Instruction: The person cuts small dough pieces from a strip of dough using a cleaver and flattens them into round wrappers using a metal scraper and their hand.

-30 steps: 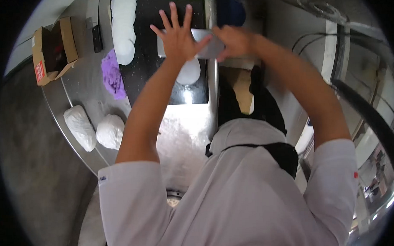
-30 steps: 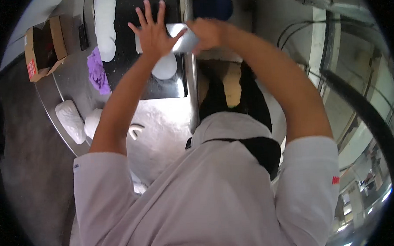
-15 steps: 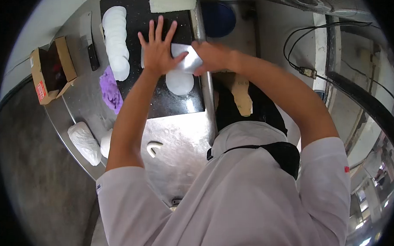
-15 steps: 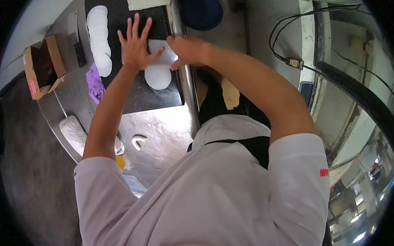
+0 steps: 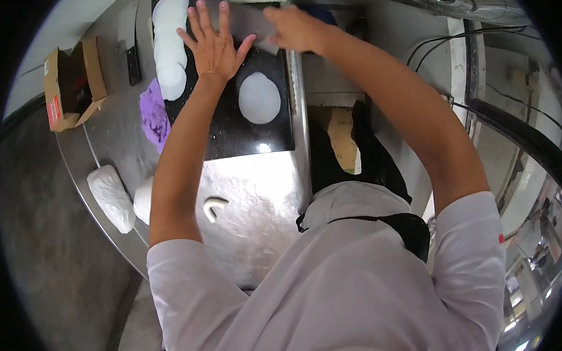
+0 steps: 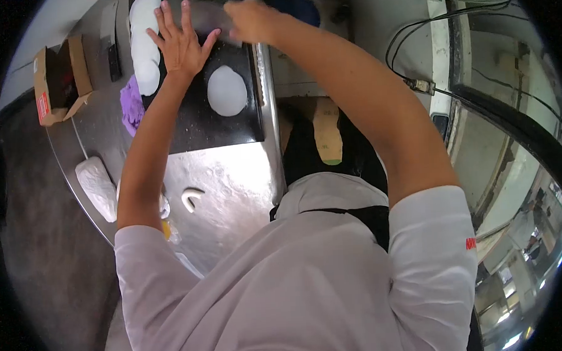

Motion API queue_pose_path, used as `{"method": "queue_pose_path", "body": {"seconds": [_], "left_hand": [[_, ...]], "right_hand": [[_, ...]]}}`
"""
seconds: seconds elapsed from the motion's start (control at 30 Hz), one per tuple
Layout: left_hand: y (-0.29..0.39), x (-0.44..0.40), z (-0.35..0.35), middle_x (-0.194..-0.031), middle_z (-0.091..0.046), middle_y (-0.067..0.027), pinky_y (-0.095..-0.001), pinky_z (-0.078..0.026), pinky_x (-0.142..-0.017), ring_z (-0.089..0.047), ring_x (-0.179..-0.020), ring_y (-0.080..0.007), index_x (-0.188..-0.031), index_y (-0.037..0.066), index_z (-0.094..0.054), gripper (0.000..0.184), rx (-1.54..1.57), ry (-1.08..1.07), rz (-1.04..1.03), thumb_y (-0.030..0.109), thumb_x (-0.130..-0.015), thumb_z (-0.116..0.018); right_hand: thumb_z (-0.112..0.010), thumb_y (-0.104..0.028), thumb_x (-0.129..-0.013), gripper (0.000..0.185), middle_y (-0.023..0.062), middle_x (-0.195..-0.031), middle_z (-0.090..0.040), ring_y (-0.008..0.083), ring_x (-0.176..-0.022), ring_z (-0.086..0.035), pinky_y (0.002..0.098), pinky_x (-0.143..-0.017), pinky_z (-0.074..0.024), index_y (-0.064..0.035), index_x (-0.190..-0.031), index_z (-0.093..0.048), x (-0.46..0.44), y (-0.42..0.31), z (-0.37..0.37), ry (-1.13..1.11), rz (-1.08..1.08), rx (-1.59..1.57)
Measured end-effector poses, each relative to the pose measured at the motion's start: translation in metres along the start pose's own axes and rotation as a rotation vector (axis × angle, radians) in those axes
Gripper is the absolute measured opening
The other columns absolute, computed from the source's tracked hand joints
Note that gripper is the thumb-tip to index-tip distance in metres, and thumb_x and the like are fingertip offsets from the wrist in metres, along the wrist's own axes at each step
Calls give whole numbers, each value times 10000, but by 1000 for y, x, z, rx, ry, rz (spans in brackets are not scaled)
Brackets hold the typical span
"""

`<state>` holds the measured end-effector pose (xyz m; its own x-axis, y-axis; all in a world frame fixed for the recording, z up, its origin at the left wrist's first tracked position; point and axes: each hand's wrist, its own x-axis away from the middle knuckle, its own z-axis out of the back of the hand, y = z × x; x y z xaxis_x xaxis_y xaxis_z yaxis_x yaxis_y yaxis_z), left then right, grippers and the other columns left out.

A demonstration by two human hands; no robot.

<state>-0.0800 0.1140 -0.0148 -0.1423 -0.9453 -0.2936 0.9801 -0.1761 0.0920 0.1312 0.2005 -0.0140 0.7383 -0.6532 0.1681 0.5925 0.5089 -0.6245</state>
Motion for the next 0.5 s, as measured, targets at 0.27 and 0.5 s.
{"method": "queue_pose_path", "body": {"seconds": [0.27,0.5], "left_hand": [[31,75,45,-1308,-594,-67,-432,-420,-1032,-555,-1257,-246,-1309,175,-612,490,190,-419,-432,141,-841,-755],[34,59,79,-1149,-646,-67,-470,-438,-983,-598,-1189,-270,-909,112,-622,160,209,-549,-277,65,-783,-709]], "right_hand": [[-795,-309,-843,595,231,-1195,-686,368,-1087,-681,456,-943,-521,-35,-1322,-572,119,-3,-70,-79,-21,-461],[-789,-322,-865,597,217,-1187,-695,360,-1109,-677,446,-950,-517,-19,-1325,-559,180,-21,-99,-160,-131,-404]]}}
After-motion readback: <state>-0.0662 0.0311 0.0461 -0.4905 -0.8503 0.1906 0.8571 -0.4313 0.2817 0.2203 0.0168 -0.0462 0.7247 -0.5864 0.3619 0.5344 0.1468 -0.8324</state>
